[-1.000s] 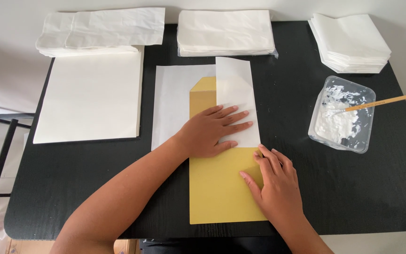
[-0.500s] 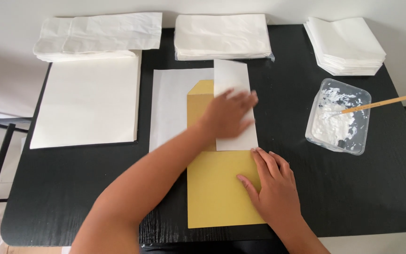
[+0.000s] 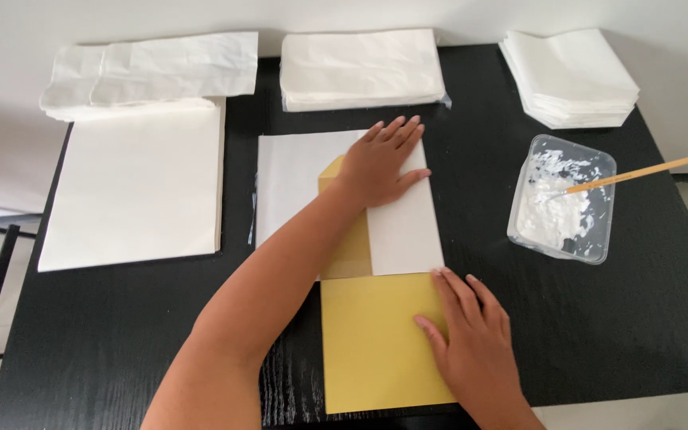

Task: The person applies white adhesive to a white sheet of paper using a brush, then folds and presses the paper onto a yellow backing sheet. The person repeats the process by applying more adhesive and folding another section of the paper.

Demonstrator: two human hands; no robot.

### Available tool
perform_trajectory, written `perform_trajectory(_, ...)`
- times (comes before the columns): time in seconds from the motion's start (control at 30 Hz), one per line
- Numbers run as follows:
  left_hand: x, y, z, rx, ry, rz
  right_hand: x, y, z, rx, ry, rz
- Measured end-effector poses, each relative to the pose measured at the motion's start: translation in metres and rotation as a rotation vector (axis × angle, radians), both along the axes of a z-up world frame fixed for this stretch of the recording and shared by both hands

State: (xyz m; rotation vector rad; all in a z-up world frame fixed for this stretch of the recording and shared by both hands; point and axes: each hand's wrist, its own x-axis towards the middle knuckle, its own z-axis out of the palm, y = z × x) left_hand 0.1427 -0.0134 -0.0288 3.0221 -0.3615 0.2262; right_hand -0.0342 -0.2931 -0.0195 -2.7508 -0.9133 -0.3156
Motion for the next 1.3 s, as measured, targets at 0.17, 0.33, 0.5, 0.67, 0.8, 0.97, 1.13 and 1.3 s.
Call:
perform_trajectory(0.17, 0.008, -0.021, -0.002, -0.003, -0.015, 0.015, -0.001, -0.013, 0.006, -0.006, 0.049, -0.045)
perform_trajectory(0.33, 0.002, -0.028, 0.001, 0.054, -0.031, 0.02, 0.005, -0.017, 0.001, -0.013, 0.045, -0.058)
perform_trajectory(0.5, -0.039, -0.044, -0.018, -0.024, -0.125, -0.327, 0.024, -0.026, -0.003, -0.001, 0.077, -0.07)
perform_trajectory(0.67, -0.079, -0.064, -0.003, -0.019, -0.13, -0.46, 0.028, -0.03, 0.004, -0.008, 0.142, -0.014)
perform_trajectory(0.8, -0.082, -0.066, 0.0, 0.0, -0.092, -0.521, 0.03, -0.033, 0.004, -0.002, 0.104, 0.003)
perform_trajectory(0.97, -0.075, -0.052, 0.002, -0.064, -0.093, -0.432, 0.033, -0.033, 0.01, 0.004, 0.175, 0.008)
perform_trajectory(1.13, -0.042, -0.04, -0.005, -0.049, -0.139, -0.296, 0.036, -0.029, 0.018, -0.006, 0.302, 0.008)
perform_trajectory(1.3, 0.003, -0.042, 0.016, 0.019, 0.087, -0.125, 0.034, -0.03, 0.018, 0.004, 0.271, 0.009)
